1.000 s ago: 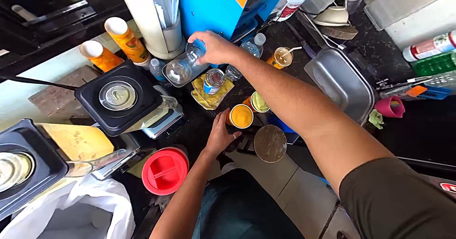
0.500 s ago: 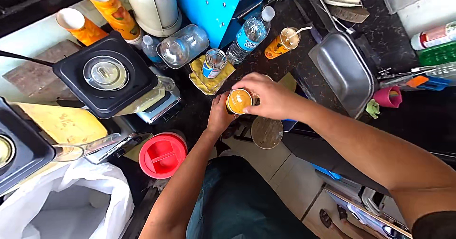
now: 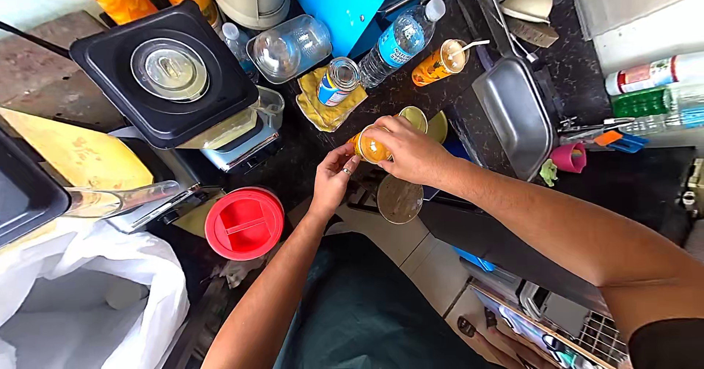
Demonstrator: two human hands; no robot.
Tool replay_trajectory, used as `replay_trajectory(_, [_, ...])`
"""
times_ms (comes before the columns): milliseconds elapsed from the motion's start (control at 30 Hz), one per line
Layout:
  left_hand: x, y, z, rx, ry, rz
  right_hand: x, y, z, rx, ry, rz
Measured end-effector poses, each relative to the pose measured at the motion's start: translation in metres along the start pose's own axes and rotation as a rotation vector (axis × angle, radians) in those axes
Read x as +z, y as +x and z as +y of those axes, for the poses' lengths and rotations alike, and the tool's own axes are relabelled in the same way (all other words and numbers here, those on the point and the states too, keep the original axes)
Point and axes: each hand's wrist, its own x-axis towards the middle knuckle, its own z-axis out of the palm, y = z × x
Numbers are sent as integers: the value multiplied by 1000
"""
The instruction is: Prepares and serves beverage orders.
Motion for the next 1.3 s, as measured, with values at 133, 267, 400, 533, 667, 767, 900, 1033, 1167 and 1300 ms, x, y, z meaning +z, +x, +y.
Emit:
replay_trajectory(133, [2,-1,3,-20,44,24,1,2,-1,19,13,-10])
replay_trajectory(267, [5,0,5,-29,78,62,6,3,-2,22,-10,5])
replay_trajectory(400, [9,3,7,-24,101,101,9,4,-5,37,-22,12])
replay_trajectory(533, [13,7,10,-35,114,144,8,8,-7,45,-44,-16])
replay_trajectory(667, [15,12,9,-47,103,165,8,6,-10,45,-53,-12])
replay_trajectory(767, [9,12,10,-47,71,140,-7,12,-13,59,-22,-68])
replay_trajectory(900, [-25,-17,3,-34,78,182,-76,92,-15,-31,10,78])
replay_trajectory(1033, [-65,-70,-14,-55,108,300,-94,215,-9,-58,-143,78])
replay_trajectory(1167, [-79,-124,-24,-79,113,379,-60,279,2,2,-319,12])
replay_trajectory(1300, [-60,-147,-20,-77,77,334,-68,276,-11,57,-358,40])
